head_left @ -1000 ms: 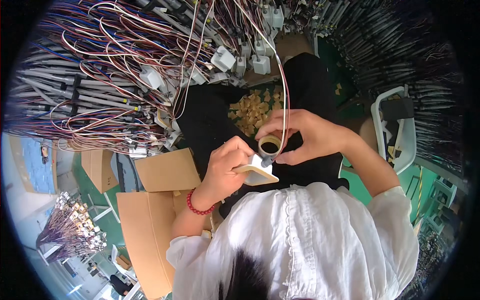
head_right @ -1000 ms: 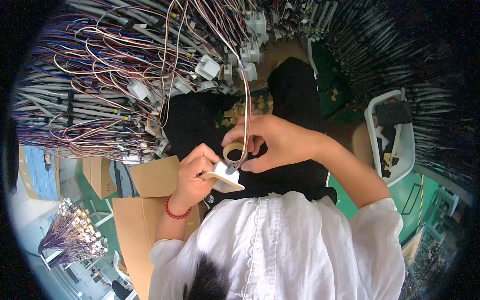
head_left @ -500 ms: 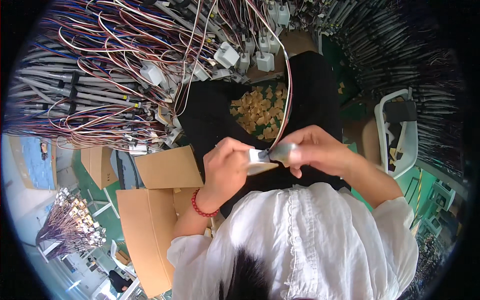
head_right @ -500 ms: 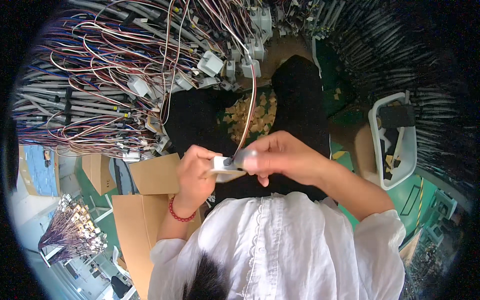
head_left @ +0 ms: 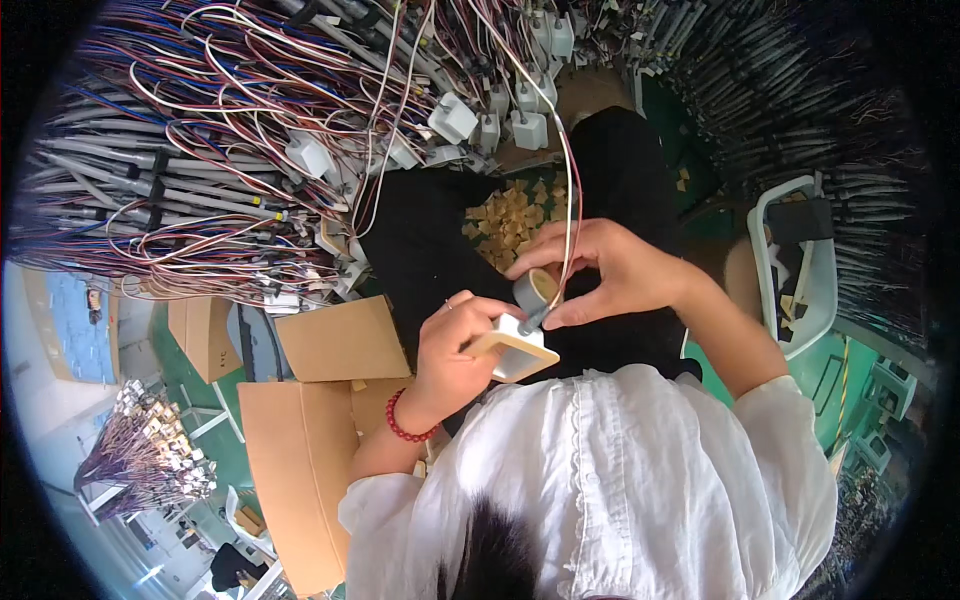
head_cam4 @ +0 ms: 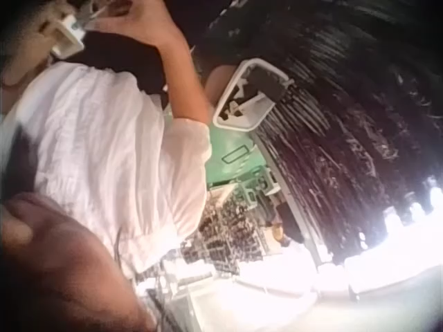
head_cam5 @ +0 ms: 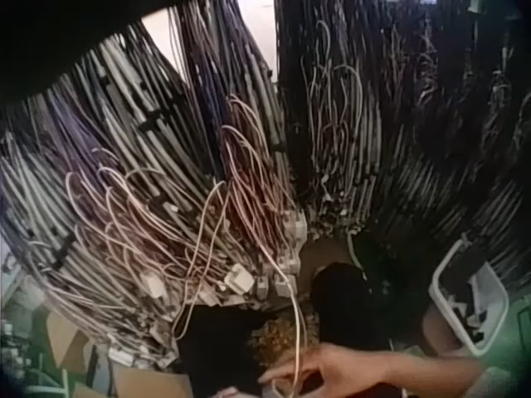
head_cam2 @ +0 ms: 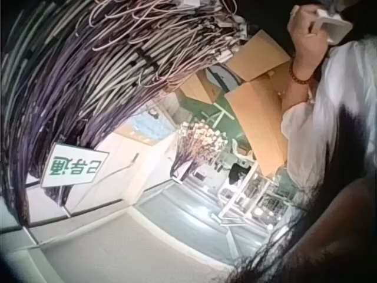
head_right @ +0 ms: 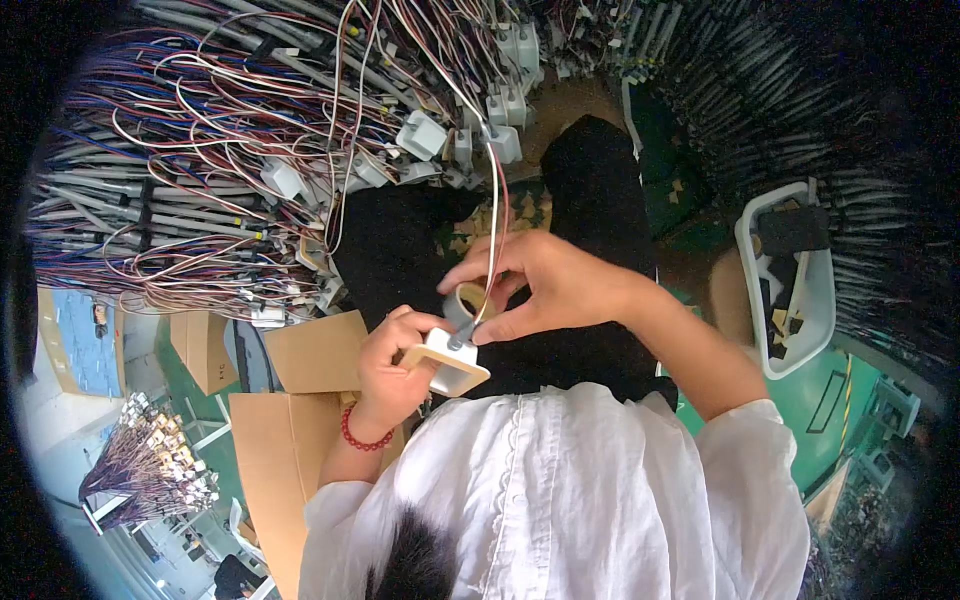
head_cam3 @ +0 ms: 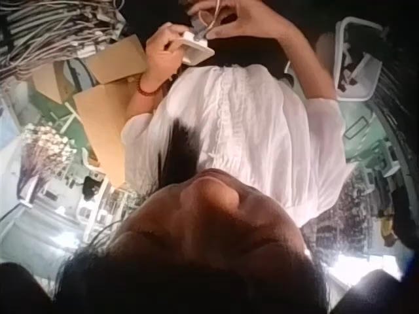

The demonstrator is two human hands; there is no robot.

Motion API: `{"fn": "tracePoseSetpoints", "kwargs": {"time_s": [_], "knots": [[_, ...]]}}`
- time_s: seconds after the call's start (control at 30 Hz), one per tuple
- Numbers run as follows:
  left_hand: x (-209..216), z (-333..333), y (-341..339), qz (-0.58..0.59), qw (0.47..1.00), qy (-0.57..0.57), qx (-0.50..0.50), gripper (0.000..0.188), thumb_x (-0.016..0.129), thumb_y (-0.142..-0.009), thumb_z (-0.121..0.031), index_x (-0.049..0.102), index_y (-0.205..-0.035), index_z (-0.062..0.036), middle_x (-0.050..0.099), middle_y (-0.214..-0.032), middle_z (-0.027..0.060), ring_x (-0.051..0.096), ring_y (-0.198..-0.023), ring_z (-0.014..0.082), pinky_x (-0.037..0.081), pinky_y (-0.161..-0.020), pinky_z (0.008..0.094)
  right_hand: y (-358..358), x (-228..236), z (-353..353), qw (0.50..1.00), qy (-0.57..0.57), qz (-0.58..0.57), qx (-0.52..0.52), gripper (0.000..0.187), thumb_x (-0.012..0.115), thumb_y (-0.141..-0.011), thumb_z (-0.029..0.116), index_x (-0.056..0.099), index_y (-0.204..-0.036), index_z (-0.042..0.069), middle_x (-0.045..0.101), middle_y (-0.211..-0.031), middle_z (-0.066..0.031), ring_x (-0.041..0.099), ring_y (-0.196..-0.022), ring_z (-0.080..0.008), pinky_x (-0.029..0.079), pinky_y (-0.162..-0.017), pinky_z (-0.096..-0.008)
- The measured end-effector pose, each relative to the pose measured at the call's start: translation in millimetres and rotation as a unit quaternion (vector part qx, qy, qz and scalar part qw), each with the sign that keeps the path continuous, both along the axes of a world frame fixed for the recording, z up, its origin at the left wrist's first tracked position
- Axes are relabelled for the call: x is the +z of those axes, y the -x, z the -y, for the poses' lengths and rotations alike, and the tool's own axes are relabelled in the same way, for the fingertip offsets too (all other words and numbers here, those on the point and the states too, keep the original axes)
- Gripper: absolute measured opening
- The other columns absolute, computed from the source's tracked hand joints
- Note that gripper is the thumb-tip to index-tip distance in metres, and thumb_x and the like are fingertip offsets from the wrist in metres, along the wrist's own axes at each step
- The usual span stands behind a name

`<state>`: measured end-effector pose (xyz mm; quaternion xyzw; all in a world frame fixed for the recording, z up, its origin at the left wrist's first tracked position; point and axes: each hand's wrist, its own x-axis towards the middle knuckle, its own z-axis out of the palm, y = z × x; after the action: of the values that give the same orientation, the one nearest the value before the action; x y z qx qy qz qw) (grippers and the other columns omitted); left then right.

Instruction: Assembling an electrical wire harness by applying tape to various wires and components.

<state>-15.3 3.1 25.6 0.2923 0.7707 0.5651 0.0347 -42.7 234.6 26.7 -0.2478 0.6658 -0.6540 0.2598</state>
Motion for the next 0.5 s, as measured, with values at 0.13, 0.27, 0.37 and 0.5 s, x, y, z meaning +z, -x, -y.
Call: {"fn": "tracePoseSetpoints", "kwargs": {"time_s": [0.13,0.27,0.37,0.5], "knots": [[-0.3,3.2,-7.0,0.2,0.975,-0.068,0.063,0.026,0.063,-0.075,0.011,0.043,-0.072,-0.0046,0.068,-0.087,0.0115,0.06,-0.07,0.0181,0.048,-0.063,0.0317,-9.6,-4.2,-7.5,0.997,-0.076,0.012,-0.008,0.041,0.08,-0.067,0.016,0.066,-0.1,-0.002,0.058,-0.082,-0.0067,0.057,-0.066,-0.0139,0.048,-0.062,-0.0248],[5.6,-4.4,0.7,0.035,0.992,0.094,0.07,0.023,0.062,-0.072,0.01,0.059,-0.091,-0.0018,0.066,-0.085,0.0096,0.062,-0.07,0.0232,0.05,-0.066,0.0321,-30.9,-2.5,-0.9,0.935,0.097,0.331,-0.087,0.033,0.072,-0.077,0.024,0.066,-0.089,-0.006,0.06,-0.07,-0.0075,0.053,-0.055,-0.0141,0.045,-0.053,-0.0263],[1.2,-0.5,6.8,-0.062,0.982,0.175,-0.03,0.028,0.061,-0.065,0.008,0.064,-0.091,-0.0022,0.065,-0.083,0.0096,0.06,-0.074,0.0256,0.049,-0.063,0.0327,-28.7,10.9,-0.9,0.844,0.212,0.471,-0.141,0.052,0.046,-0.091,0.042,0.064,-0.076,-0.004,0.055,-0.056,-0.0099,0.048,-0.046,-0.0156,0.041,-0.046,-0.0277],[-8.2,2.3,-5.7,0.249,0.968,0.023,0.009,0.023,0.059,-0.078,0.006,0.063,-0.099,-0.0015,0.065,-0.087,0.0113,0.062,-0.08,0.0202,0.049,-0.071,0.0284,-33.4,-33.2,-14.8,0.95,0.068,0.235,-0.197,0.024,0.06,-0.085,0.024,0.062,-0.083,0.0,0.06,-0.084,-0.0081,0.054,-0.068,-0.0133,0.045,-0.064,-0.0255]]}}
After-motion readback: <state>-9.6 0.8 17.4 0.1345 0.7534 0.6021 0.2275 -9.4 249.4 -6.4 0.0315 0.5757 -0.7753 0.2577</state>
